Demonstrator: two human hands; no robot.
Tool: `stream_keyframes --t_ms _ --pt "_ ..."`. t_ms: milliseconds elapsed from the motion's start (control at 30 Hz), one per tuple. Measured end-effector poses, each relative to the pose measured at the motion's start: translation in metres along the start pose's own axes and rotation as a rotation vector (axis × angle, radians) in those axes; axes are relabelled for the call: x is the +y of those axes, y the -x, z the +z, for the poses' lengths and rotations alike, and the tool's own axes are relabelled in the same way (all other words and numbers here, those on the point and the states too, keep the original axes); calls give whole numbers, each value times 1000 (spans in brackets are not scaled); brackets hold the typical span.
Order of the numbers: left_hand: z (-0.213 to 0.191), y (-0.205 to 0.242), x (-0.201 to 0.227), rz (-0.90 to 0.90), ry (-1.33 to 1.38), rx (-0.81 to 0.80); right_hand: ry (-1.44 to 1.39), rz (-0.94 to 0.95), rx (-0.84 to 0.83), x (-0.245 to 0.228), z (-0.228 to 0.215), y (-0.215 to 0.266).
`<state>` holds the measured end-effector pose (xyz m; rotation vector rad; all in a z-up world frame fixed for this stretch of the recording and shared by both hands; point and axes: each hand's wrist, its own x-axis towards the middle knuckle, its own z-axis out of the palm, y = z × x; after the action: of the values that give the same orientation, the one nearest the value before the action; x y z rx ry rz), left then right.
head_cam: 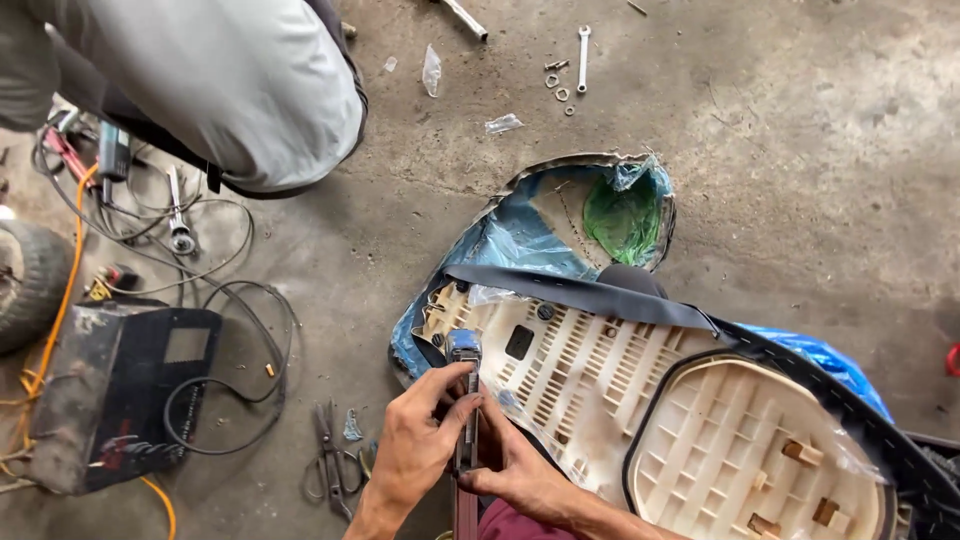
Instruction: The person uses a pneumatic staple gun to attach a black fabric cover to the underside of a motorcycle seat base. They repeatedly staple the edges, pull the fabric taut, and adjust the seat's position on their lap to reach different areas.
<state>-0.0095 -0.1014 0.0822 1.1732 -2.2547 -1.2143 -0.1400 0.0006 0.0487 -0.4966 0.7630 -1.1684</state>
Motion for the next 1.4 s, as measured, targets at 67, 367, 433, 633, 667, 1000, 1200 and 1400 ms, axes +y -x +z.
stream_keyframes --t_ms 67,367,433,633,667,1000,1200,1400 --pt "4 2 1 -37 -87 -20 38 15 10 -3 0 4" --pt "16 -6 -1 -90 -95 -40 55 -32 -16 0 -18 12" --pt "20 -7 -3 -114 -69 12 41 49 15 12 -25 12" --pt "5 55 -20 -354 47 195 -241 152 178 -7 -27 3" --pt "32 46 -81 -347 47 190 -241 144 181 -3 -32 0" --pt "74 109 -62 -500 780 126 703 -46 -21 -17 -31 6" --pt "77 105 -45 -670 1178 357 1110 23 111 -20 -37 -6" --pt "101 126 -85 -506 800 136 973 -310 178 -34 -38 -29"
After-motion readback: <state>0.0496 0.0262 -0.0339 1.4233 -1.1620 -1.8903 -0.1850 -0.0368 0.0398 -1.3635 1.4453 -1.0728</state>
